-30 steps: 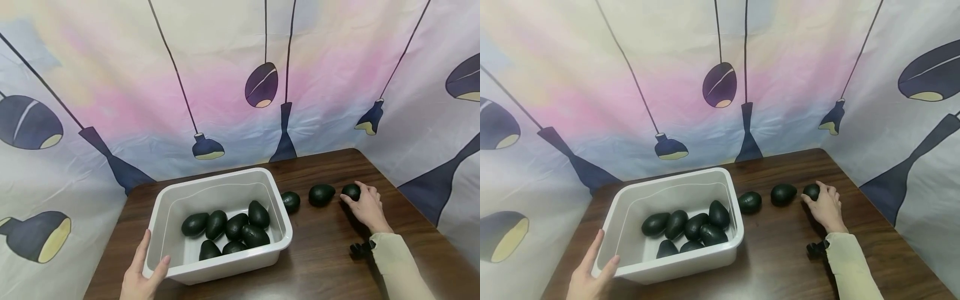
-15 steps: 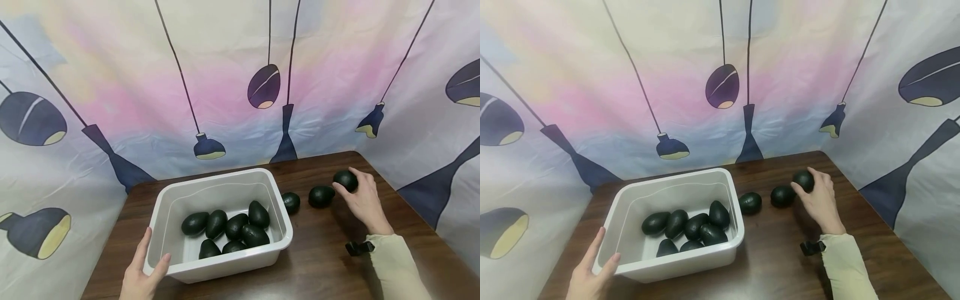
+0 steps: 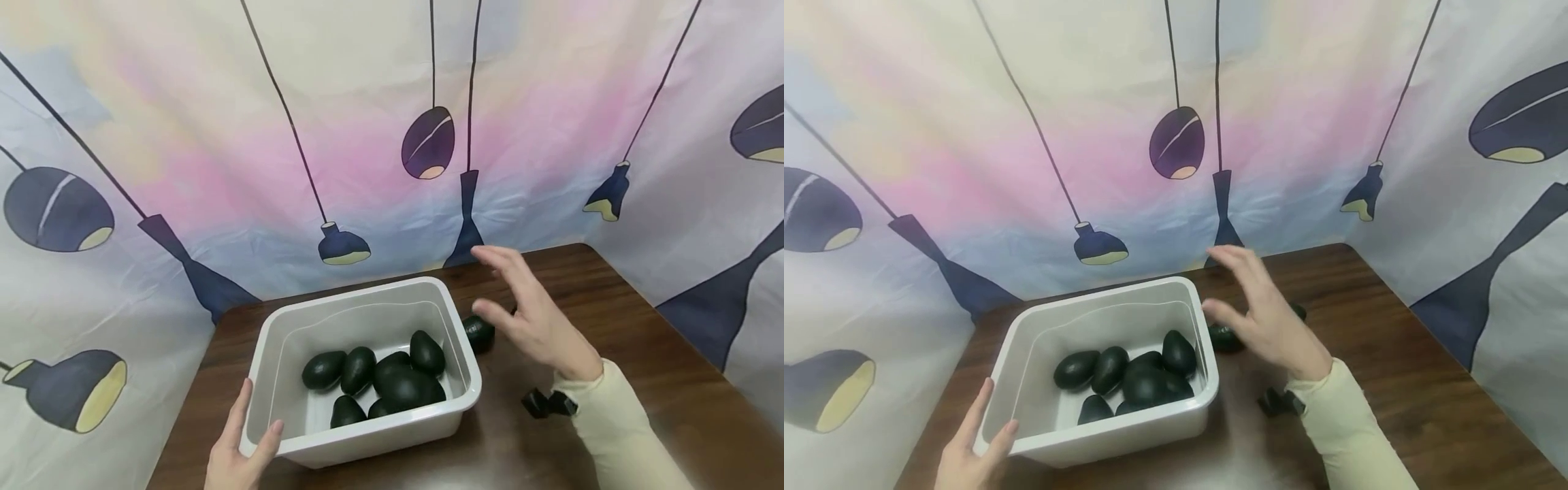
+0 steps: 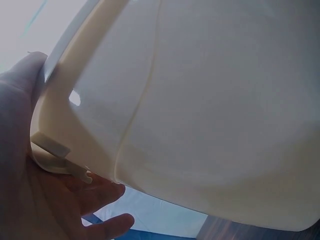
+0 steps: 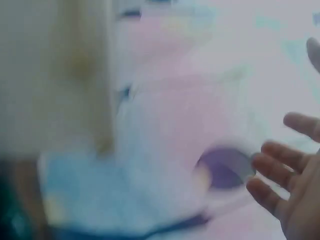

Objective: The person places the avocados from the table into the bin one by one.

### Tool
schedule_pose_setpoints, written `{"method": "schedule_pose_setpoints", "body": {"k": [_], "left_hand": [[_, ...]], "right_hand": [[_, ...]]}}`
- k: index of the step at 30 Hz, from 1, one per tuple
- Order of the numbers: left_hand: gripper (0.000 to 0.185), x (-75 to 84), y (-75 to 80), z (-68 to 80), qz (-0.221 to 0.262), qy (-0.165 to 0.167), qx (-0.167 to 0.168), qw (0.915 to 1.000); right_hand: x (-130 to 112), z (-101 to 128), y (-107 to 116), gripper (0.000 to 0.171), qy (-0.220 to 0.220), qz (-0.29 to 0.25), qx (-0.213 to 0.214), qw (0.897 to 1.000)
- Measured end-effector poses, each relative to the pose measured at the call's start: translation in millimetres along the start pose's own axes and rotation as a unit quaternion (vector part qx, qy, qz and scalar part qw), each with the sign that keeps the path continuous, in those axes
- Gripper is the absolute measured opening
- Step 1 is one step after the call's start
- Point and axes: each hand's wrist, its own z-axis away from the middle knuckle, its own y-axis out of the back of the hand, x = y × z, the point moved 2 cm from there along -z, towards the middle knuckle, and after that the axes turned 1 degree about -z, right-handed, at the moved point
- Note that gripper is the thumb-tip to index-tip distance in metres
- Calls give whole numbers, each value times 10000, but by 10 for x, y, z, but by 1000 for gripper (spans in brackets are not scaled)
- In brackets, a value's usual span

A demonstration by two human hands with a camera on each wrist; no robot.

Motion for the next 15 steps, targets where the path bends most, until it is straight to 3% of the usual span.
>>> {"method": "schedule_pose_setpoints", "body": {"k": [3, 7, 11, 15], "left_hand": [[85, 5, -19, -3, 133, -122, 92, 9998], [85, -8, -13, -3, 69, -25, 22, 10000], [85, -9, -2, 0, 58, 22, -72, 10000], [83, 3, -10, 15, 116, -120, 46, 9999]], "right_hand": [[520, 80, -12, 70, -1169, 419, 79, 9922], [1220, 372, -141, 77, -2410, 908, -196, 9661], [1550, 640, -282, 72, -2959, 1276, -511, 9453], [1596, 752, -301, 71, -3070, 1492, -515, 9385]]}}
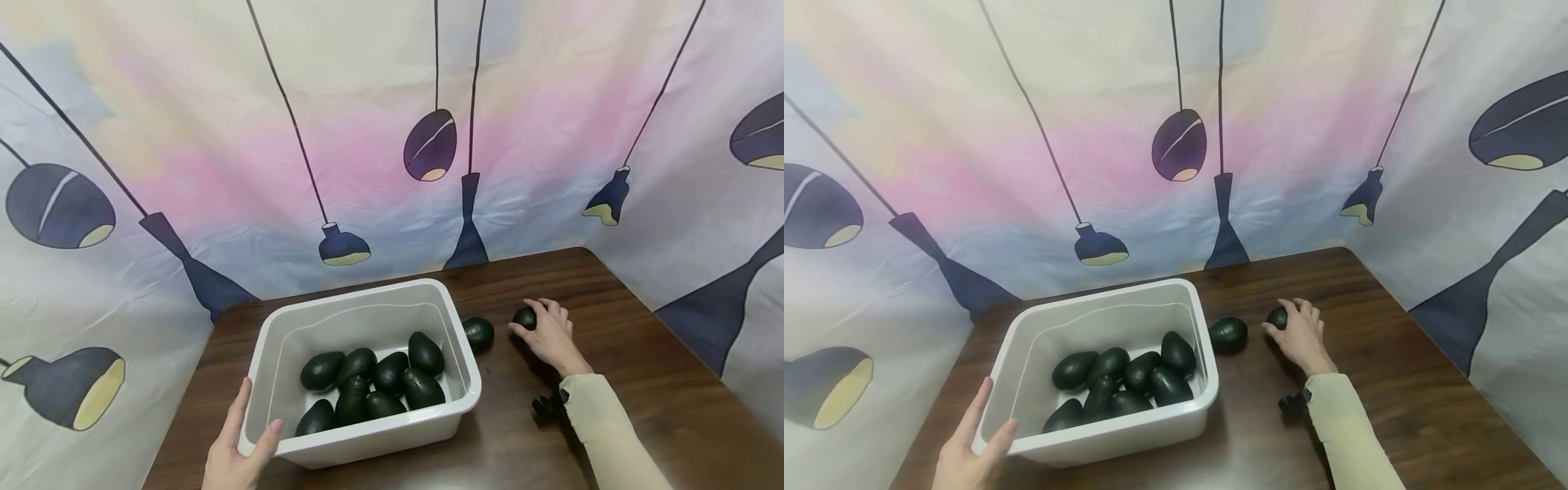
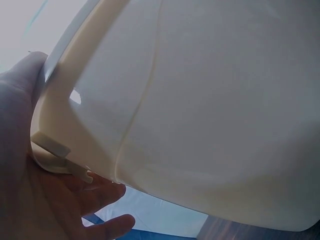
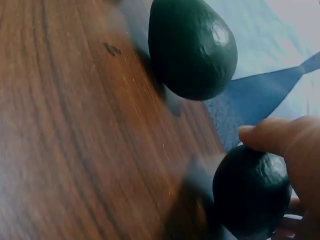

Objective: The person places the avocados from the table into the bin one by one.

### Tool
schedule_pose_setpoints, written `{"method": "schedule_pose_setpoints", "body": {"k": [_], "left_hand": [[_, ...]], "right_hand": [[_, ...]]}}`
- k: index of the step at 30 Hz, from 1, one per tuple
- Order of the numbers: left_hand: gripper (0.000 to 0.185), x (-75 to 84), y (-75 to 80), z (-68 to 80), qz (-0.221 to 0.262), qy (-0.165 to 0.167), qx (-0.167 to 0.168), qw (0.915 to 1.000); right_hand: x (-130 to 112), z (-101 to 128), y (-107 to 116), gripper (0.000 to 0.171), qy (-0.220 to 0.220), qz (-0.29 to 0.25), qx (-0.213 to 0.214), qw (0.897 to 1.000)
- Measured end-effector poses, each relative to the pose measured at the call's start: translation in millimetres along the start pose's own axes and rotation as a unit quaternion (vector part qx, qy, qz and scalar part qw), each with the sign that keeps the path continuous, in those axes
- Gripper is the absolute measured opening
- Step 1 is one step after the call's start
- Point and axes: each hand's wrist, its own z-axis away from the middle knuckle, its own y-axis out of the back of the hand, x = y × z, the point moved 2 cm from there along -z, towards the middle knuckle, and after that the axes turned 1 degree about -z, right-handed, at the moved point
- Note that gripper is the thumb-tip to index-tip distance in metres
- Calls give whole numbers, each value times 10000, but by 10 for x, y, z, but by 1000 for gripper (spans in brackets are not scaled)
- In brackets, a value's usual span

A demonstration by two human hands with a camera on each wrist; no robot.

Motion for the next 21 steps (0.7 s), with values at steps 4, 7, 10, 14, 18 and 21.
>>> {"method": "schedule_pose_setpoints", "body": {"k": [4, 7, 10, 14, 18, 21], "left_hand": [[82, -3, -12, 1, -68, -125, 156, 9998], [80, 0, -9, -8, -97, -250, 261, 9993], [79, 11, -11, -3, 17, -498, 363, 9981], [78, 27, -17, 8, 194, -807, 445, 9956], [78, 26, -16, 16, 315, -828, 357, 9954], [78, 16, -18, 23, 321, -780, 291, 9960]], "right_hand": [[59, 58, 19, 81, -142, 121, -89, 9998], [103, 71, 56, 86, -248, 40, -107, 9996], [150, 85, 104, 90, -435, -339, -25, 9985], [176, 137, 180, 94, -714, -990, 101, 9925], [142, 202, 289, 91, -830, -1504, 204, 9849], [76, 245, 384, 86, -901, -1944, 417, 9759]]}}
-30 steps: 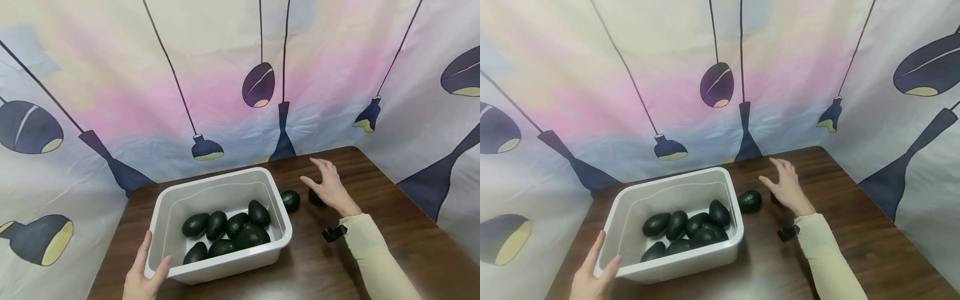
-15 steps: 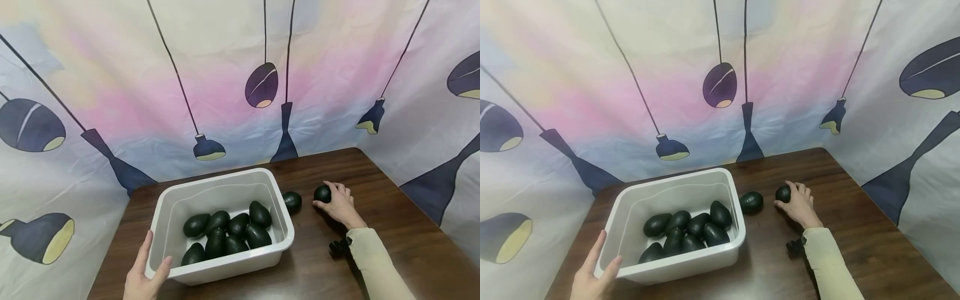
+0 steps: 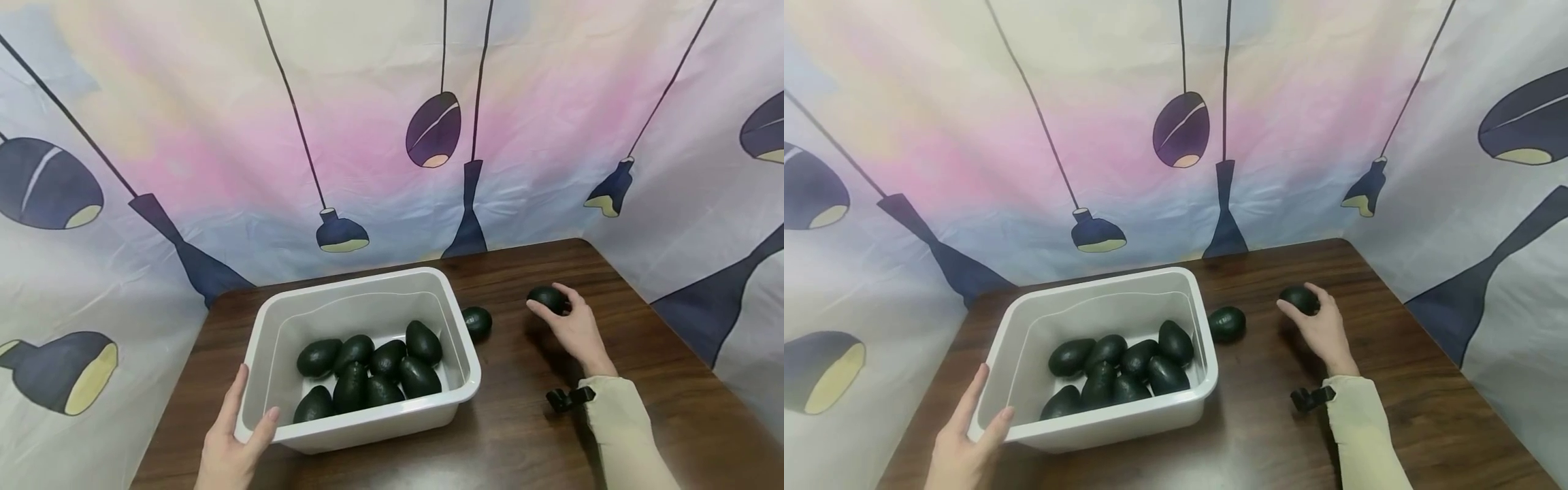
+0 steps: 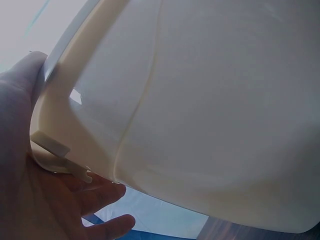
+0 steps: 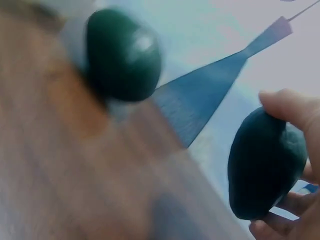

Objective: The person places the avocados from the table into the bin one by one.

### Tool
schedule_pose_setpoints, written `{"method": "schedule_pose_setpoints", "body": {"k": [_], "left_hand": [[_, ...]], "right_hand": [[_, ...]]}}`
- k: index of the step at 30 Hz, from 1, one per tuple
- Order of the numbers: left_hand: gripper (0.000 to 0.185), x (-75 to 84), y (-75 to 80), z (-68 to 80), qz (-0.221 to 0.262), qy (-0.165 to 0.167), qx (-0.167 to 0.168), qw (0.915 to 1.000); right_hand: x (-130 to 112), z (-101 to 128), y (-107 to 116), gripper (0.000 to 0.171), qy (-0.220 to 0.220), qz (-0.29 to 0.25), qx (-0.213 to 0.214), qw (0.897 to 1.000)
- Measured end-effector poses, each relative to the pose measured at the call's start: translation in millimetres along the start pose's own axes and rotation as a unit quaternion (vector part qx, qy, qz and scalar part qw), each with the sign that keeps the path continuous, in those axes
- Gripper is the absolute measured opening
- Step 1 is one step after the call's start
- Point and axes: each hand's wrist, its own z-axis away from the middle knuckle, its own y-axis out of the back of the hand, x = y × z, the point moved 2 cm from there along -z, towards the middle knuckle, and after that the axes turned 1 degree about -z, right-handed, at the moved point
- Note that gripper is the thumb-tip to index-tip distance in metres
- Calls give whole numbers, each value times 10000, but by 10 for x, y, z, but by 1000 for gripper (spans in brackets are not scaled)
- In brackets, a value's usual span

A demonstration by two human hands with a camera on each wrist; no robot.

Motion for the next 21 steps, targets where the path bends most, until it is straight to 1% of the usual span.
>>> {"method": "schedule_pose_setpoints", "body": {"k": [2, 4, 6, 7, 9, 11, 12, 13, 14, 15, 16, 17, 18, 20, 21], "left_hand": [[78, 2, 19, 5, -28, 10, -9, 10000], [79, 4, 36, 15, -71, 24, -3, 10000], [79, 0, 57, 26, -88, 43, 16, 10000], [78, -3, 68, 33, -100, 42, 33, 9999], [78, -13, 90, 46, -106, 54, 72, 9999], [78, -20, 101, 57, -106, 63, 82, 9999], [78, -21, 99, 58, -125, 58, 73, 9999], [78, -19, 92, 55, -102, 15, 51, 9999], [78, -20, 82, 49, -86, -29, 12, 10000], [78, -15, 70, 44, -77, -78, -11, 9999], [78, -8, 58, 38, -75, -148, -16, 9999], [78, -2, 50, 31, -84, -227, -19, 9997], [78, 5, 44, 26, -62, -312, -6, 9995], [77, 9, 48, 25, -109, -358, 35, 9993], [77, 12, 56, 32, -145, -352, 83, 9992]], "right_hand": [[-131, 24, 18, 80, 89, -382, 256, 9989], [-319, 48, 20, 71, 265, -813, 536, 9949], [-591, 89, -6, 62, 588, -1206, 696, 9885], [-759, 117, -30, 59, 832, -1433, 650, 9840], [-1124, 187, -99, 55, 1483, -1740, 288, 9731], [-1497, 302, -169, 58, 2165, -1776, -373, 9593], [-1658, 361, -194, 61, 2496, -1772, -729, 9492], [-1791, 412, -210, 62, 2771, -1765, -1042, 9387], [-1887, 446, -214, 63, 2978, -1684, -1250, 9313], [-1939, 454, -216, 61, 3056, -1597, -1356, 9288], [-1946, 434, -217, 59, 3001, -1458, -1355, 9329], [-1907, 378, -228, 55, 2897, -1311, -1269, 9396], [-1818, 294, -256, 53, 2730, -1136, -1172, 9481], [-1540, 103, -368, 54, 2180, -538, -1088, 9684], [-1371, 20, -453, 59, 1847, -191, -1165, 9757]]}}
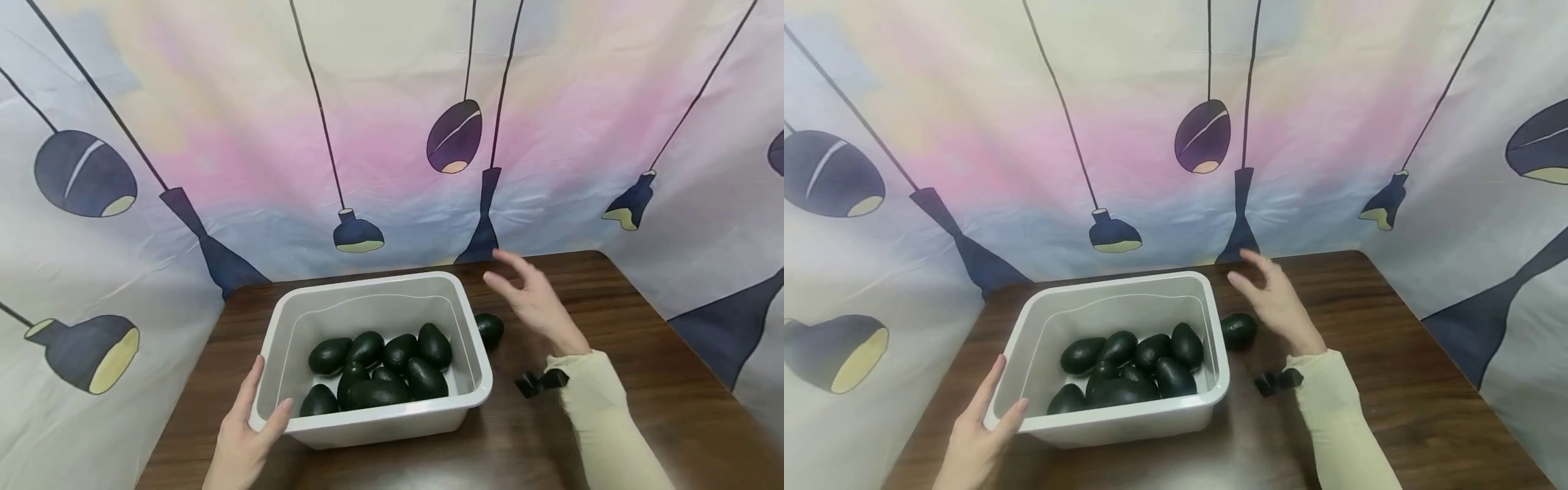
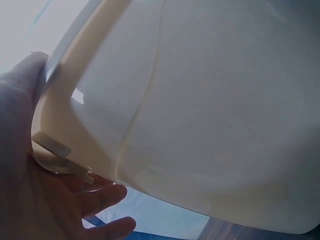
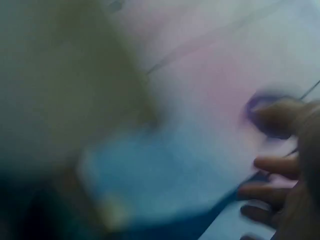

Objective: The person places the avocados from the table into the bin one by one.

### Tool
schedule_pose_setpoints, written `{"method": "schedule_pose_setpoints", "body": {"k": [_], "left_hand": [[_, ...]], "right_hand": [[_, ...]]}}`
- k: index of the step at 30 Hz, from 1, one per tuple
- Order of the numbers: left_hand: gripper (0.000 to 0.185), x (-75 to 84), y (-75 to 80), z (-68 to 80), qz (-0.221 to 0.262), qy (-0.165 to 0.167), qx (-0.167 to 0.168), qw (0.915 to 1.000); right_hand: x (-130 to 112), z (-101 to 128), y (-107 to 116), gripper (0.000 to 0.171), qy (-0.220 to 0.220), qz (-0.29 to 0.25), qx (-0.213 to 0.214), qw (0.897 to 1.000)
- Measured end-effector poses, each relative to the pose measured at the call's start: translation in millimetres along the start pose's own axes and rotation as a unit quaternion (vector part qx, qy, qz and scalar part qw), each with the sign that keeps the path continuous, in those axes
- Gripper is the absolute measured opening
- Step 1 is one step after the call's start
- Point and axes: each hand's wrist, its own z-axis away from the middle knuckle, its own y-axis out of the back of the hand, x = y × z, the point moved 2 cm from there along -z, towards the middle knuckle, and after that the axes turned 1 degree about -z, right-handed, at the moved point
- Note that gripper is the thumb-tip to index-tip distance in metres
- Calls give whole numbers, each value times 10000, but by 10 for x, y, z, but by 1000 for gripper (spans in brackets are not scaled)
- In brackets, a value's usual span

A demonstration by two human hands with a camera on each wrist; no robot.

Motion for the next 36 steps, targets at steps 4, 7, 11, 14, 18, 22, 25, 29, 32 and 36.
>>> {"method": "schedule_pose_setpoints", "body": {"k": [4, 7, 11, 14, 18, 22, 25, 29, 32, 36], "left_hand": [[77, -3, 1, 4, -92, 89, 84, 9999], [76, -4, 11, 9, -74, 83, 91, 9999], [76, -3, -2, -15, -23, 39, 17, 10000], [77, -9, -16, -31, 24, 13, -1, 10000], [77, -22, -26, -48, 62, -27, 12, 10000], [77, -22, -27, -63, 118, -73, -36, 9999], [76, -17, -25, -70, 88, -17, -81, 9999], [76, -18, -29, -73, 36, 81, -102, 9999], [77, -29, -28, -76, 60, 139, -143, 9998], [77, -56, -9, -66, 19, 258, -148, 9996]], "right_hand": [[672, 21, -287, 71, -851, 1184, -954, 9847], [923, 105, -454, 66, -947, 1547, -1298, 9748], [1026, 173, -502, 60, -922, 1665, -1094, 9756], [1045, 200, -464, 62, -1033, 1574, -946, 9776], [1073, 245, -372, 71, -1405, 1346, -808, 9775], [1089, 304, -250, 74, -1660, 1036, -508, 9794], [1049, 341, -122, 74, -1734, 642, -92, 9827], [898, 387, 100, 75, -1932, -332, 503, 9793], [767, 428, 253, 76, -2020, -1245, 816, 9680], [542, 419, 371, 61, -1692, -2440, 1172, 9477]]}}
